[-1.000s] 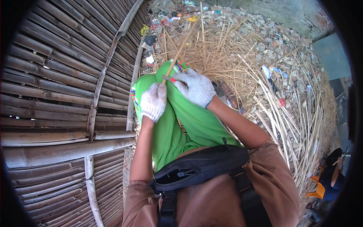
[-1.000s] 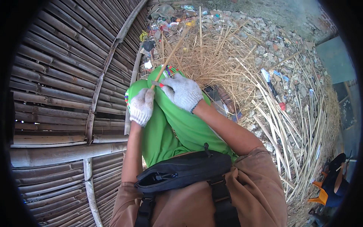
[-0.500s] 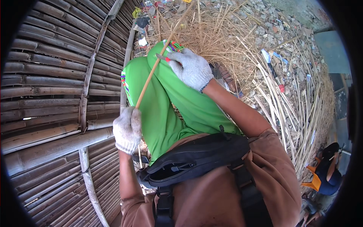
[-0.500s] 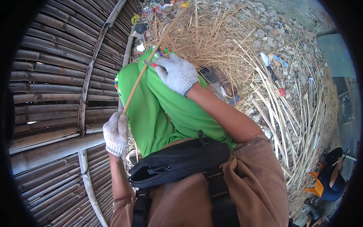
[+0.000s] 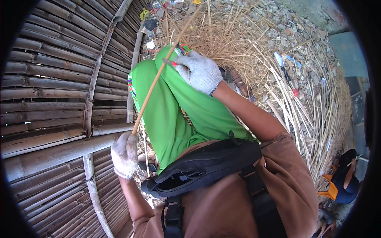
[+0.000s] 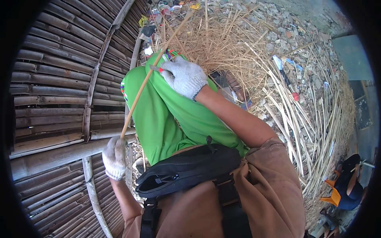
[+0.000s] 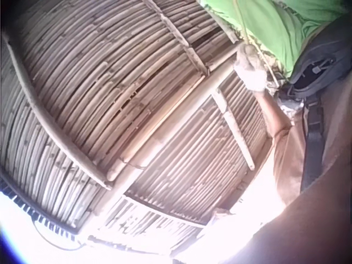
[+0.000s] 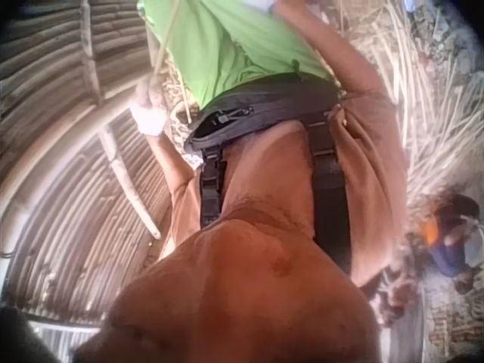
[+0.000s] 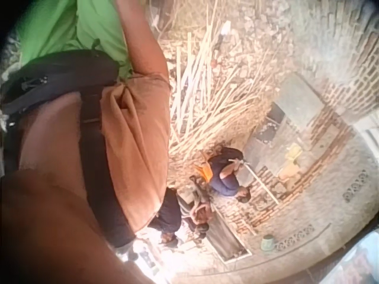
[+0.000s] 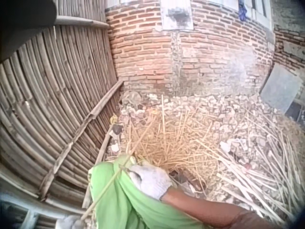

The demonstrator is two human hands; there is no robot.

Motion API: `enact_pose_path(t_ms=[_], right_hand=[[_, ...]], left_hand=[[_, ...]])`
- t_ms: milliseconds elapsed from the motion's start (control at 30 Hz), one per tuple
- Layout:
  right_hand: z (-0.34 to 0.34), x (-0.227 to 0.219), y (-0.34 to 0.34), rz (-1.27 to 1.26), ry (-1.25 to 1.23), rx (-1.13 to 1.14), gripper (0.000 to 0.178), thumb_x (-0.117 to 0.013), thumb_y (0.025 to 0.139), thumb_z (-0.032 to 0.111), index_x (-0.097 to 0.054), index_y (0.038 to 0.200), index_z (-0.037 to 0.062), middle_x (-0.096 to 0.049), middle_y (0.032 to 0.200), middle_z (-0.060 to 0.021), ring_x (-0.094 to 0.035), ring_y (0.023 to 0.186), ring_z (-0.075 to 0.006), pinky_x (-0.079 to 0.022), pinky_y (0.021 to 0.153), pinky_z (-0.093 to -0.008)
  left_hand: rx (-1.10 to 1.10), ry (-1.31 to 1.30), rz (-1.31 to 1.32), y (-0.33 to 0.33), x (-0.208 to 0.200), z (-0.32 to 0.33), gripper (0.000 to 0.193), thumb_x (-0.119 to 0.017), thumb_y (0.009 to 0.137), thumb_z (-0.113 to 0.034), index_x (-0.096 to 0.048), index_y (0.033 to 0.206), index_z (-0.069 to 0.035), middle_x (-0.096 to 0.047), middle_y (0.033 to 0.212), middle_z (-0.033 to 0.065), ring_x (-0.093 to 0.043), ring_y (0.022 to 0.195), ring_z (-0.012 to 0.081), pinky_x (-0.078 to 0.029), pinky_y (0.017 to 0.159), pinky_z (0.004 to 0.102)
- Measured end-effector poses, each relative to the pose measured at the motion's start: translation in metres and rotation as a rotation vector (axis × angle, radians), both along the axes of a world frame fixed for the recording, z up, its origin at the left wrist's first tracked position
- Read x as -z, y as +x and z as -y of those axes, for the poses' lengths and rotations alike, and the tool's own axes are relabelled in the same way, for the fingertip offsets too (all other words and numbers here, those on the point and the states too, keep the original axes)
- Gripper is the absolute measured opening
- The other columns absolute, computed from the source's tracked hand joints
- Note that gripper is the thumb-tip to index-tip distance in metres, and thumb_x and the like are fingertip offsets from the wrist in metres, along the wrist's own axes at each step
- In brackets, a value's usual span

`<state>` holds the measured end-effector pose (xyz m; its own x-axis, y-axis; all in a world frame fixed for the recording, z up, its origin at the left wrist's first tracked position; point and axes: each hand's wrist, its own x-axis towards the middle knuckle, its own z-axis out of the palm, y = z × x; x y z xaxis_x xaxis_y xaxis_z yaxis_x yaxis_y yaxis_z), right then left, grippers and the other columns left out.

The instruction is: The person uses a small tool to shave thin layers off a long bamboo stick while sitting on the ground.

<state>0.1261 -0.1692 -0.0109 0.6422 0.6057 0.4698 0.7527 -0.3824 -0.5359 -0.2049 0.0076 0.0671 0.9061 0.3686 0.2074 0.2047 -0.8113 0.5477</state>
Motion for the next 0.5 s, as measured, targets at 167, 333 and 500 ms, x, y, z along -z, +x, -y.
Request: enact_pose_path(t_ms=[167, 333, 500], right_hand=[[0.002, -0.011, -0.005, -0.054, -0.021, -0.02, 0.019, -0.071, 0.101, 0.032, -0.079, 0.116, 0.0232, -0.071, 0.1, -0.0136, -0.074, 0.085, -0.0402, -0.06, 0.073, -0.0516], [0.001, -0.014, -0.005, -0.027, -0.014, -0.04, 0.02, -0.071, 0.102, 0.032, -0.079, 0.118, 0.0234, -0.07, 0.099, -0.0137, -0.074, 0.084, -0.0401, -0.06, 0.073, -0.0521], [0.003, -0.011, -0.005, -0.061, -0.048, -0.005, 0.021, -0.069, 0.103, 0.033, -0.079, 0.118, 0.0235, -0.069, 0.099, -0.0134, -0.074, 0.084, -0.0395, -0.06, 0.073, -0.0522]], left_hand=[[-0.014, -0.123, 0.115, 0.136, 0.049, -0.008, 0.036, -0.058, 0.112, -0.033, -0.074, 0.108, -0.001, -0.069, 0.078, 0.0197, -0.068, 0.064, 0.0311, -0.053, 0.062, 0.0412], [0.017, -0.141, 0.085, 0.223, 0.061, -0.015, 0.041, -0.056, 0.111, -0.04, -0.071, 0.103, -0.003, -0.07, 0.091, 0.029, -0.067, 0.087, 0.0527, -0.054, 0.077, 0.0553], [0.006, -0.139, 0.056, 0.186, 0.056, -0.01, 0.038, -0.056, 0.112, -0.036, -0.072, 0.103, -0.002, -0.069, 0.084, 0.0233, -0.067, 0.076, 0.0407, -0.053, 0.071, 0.0476]])
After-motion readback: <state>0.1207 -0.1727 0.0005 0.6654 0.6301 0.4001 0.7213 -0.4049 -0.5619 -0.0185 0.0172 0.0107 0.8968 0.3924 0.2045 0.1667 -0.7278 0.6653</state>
